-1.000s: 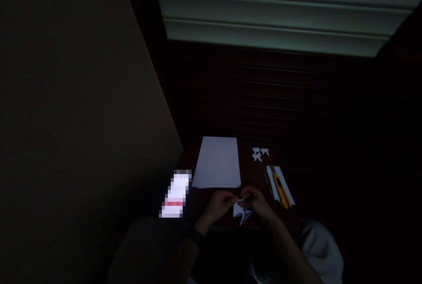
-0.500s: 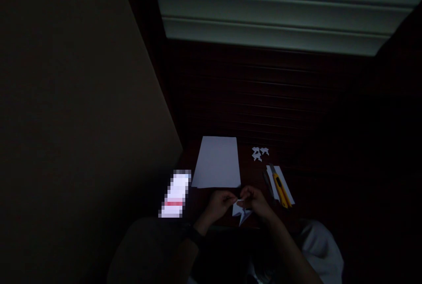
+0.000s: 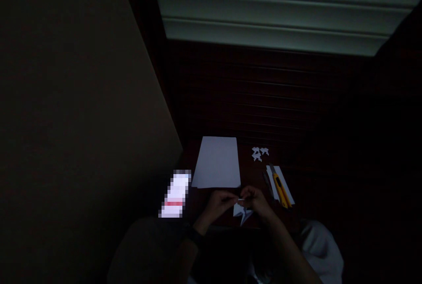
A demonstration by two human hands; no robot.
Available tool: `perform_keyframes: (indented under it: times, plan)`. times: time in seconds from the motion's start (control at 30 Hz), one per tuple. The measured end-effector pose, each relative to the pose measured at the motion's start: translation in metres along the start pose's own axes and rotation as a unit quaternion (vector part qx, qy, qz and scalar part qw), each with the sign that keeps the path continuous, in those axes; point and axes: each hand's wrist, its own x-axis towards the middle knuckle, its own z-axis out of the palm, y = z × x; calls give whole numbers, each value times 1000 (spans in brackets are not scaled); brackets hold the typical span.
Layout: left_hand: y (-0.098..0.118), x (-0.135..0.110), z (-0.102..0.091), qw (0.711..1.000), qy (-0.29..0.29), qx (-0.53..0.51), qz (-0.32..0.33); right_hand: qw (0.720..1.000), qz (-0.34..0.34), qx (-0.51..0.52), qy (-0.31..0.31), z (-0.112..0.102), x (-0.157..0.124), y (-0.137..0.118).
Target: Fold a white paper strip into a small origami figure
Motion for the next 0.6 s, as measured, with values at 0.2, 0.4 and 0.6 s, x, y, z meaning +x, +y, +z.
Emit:
perform_keyframes:
  times: [0.2, 0.4, 0.6]
  plan:
    - [-4, 1, 2, 1000, 6, 17, -11, 1000, 0, 1, -8, 0, 1, 1]
    - [-3, 2, 5, 997, 19, 76, -8, 1000, -4, -4, -5, 0, 2, 3]
    - [-2, 3, 8, 991, 40, 126, -2, 1000, -10, -2, -3, 0, 2, 4]
